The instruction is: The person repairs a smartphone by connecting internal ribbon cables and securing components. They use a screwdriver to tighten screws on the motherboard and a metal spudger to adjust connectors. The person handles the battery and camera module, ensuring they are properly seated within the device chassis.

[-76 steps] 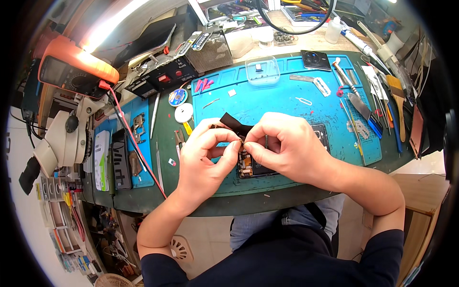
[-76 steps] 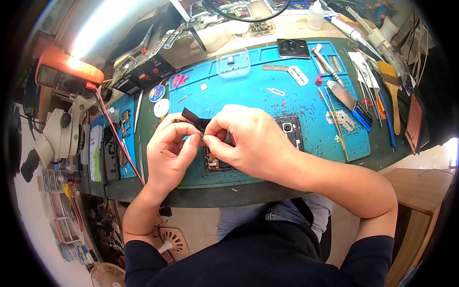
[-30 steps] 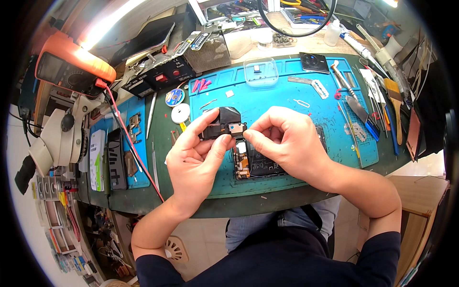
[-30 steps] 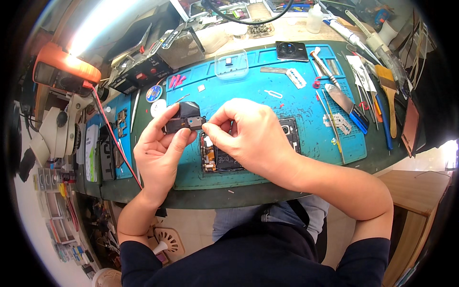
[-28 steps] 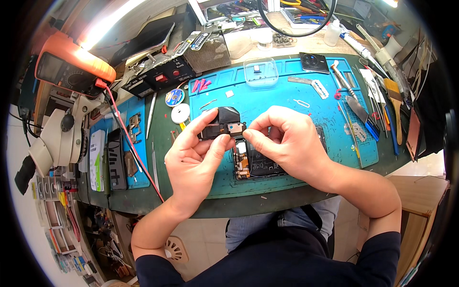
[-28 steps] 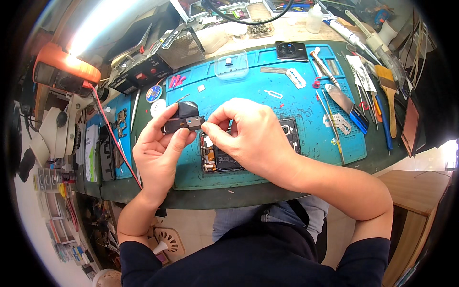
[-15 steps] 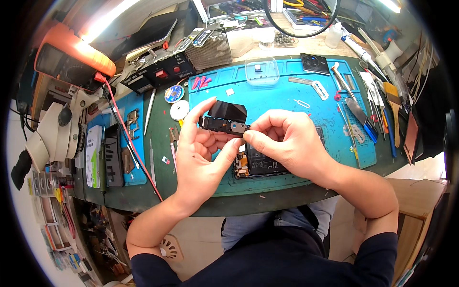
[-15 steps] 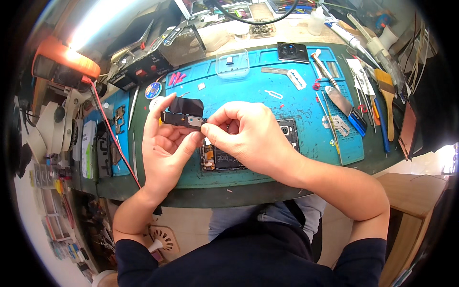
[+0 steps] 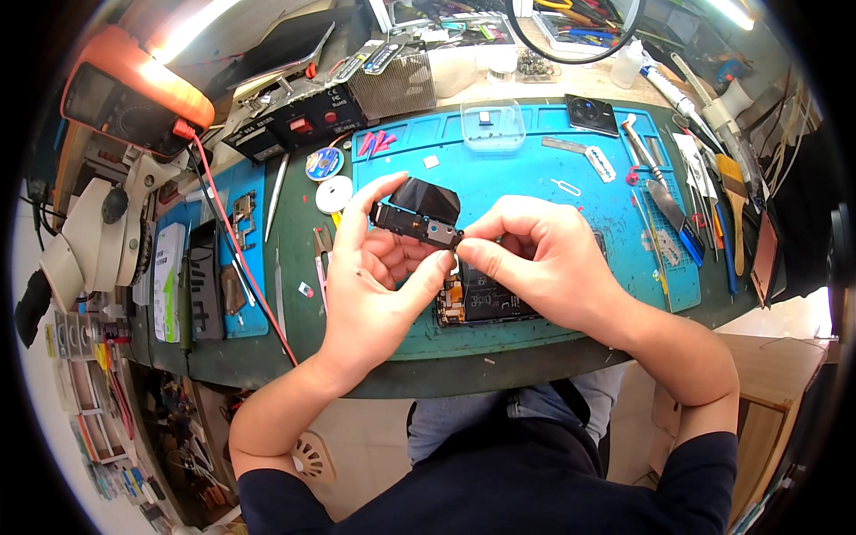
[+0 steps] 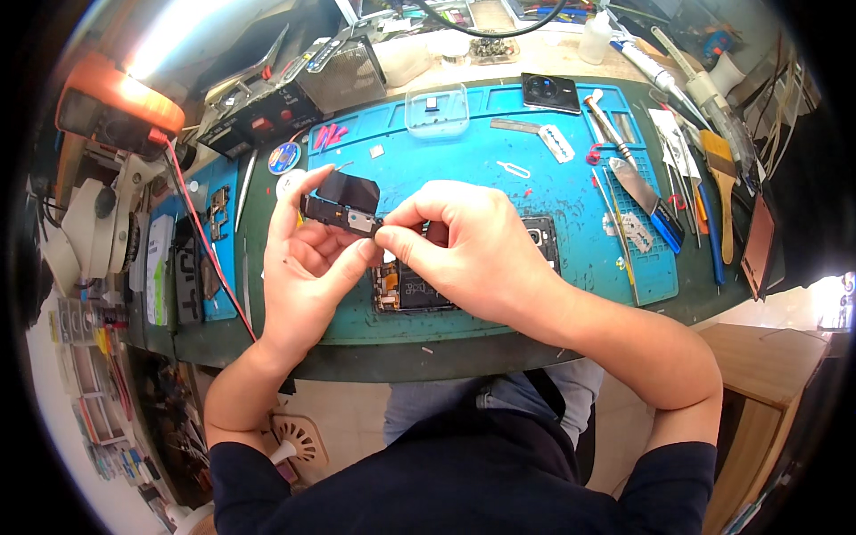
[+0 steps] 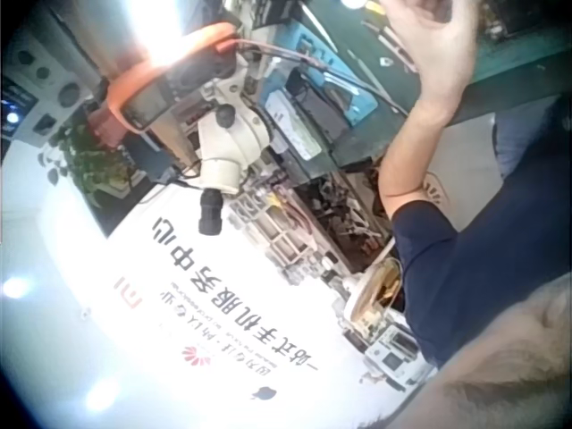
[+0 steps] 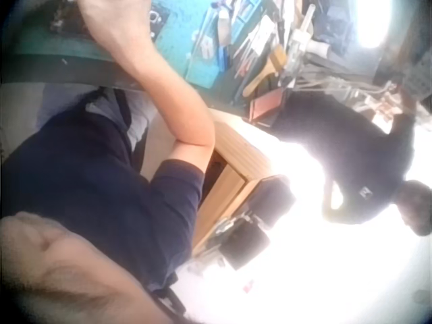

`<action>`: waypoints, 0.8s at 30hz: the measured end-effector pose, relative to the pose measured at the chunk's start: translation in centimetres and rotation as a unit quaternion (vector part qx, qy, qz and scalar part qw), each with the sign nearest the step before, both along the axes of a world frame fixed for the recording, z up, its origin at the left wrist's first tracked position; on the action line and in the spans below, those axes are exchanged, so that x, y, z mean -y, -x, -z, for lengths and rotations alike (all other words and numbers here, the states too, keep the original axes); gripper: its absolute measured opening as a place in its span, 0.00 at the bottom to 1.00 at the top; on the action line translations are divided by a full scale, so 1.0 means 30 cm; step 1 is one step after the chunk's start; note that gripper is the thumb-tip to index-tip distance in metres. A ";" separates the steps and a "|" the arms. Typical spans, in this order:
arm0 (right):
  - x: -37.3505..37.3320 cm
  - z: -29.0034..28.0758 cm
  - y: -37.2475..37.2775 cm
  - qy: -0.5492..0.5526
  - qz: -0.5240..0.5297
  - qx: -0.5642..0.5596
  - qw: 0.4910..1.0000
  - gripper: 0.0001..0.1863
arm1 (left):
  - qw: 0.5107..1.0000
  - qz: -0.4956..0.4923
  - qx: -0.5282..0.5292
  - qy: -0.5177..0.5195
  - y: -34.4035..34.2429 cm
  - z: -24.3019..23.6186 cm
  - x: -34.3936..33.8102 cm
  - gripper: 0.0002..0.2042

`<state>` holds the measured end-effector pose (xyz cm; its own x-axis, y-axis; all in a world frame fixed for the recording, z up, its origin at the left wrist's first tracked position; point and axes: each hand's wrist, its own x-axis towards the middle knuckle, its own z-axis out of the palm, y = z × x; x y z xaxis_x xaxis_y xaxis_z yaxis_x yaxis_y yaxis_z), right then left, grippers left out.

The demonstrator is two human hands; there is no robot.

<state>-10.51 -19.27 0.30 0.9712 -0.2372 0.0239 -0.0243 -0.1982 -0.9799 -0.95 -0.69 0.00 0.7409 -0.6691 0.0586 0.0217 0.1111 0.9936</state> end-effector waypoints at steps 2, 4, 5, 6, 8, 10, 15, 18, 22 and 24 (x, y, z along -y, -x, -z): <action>0.000 -0.006 0.003 0.009 0.003 0.003 1.000 0.08 | 1.000 0.004 -0.017 0.003 -0.008 0.000 -0.002 0.37; 0.003 -0.012 0.006 0.028 0.002 0.000 1.000 0.08 | 1.000 0.006 -0.022 0.010 -0.007 -0.004 0.002 0.37; 0.005 -0.012 0.006 0.036 0.001 -0.001 0.999 0.08 | 1.000 0.006 -0.023 0.012 -0.007 -0.005 0.003 0.37; 0.006 -0.012 0.005 0.032 0.000 -0.006 0.999 0.09 | 1.000 0.006 -0.013 0.010 -0.005 -0.005 0.004 0.37; 0.007 -0.013 0.002 0.023 -0.001 -0.015 1.000 0.10 | 1.000 0.005 0.009 0.008 -0.003 -0.004 0.004 0.36; 0.007 -0.018 0.001 0.017 0.000 -0.023 1.000 0.10 | 1.000 0.006 0.017 0.009 -0.001 0.000 0.003 0.36; 0.008 -0.008 -0.004 -0.023 -0.006 -0.034 0.999 0.11 | 0.999 0.005 0.028 0.014 0.003 0.003 0.007 0.35; 0.008 0.002 -0.005 -0.046 -0.010 -0.030 0.998 0.11 | 0.999 -0.002 0.025 0.023 0.007 0.007 0.006 0.35; 0.011 0.004 -0.010 -0.073 -0.016 -0.022 0.997 0.11 | 1.000 -0.013 0.002 0.022 0.008 0.006 0.007 0.34; 0.013 0.005 -0.010 -0.100 -0.020 -0.027 0.994 0.11 | 1.000 -0.014 -0.007 0.019 0.010 0.006 0.006 0.33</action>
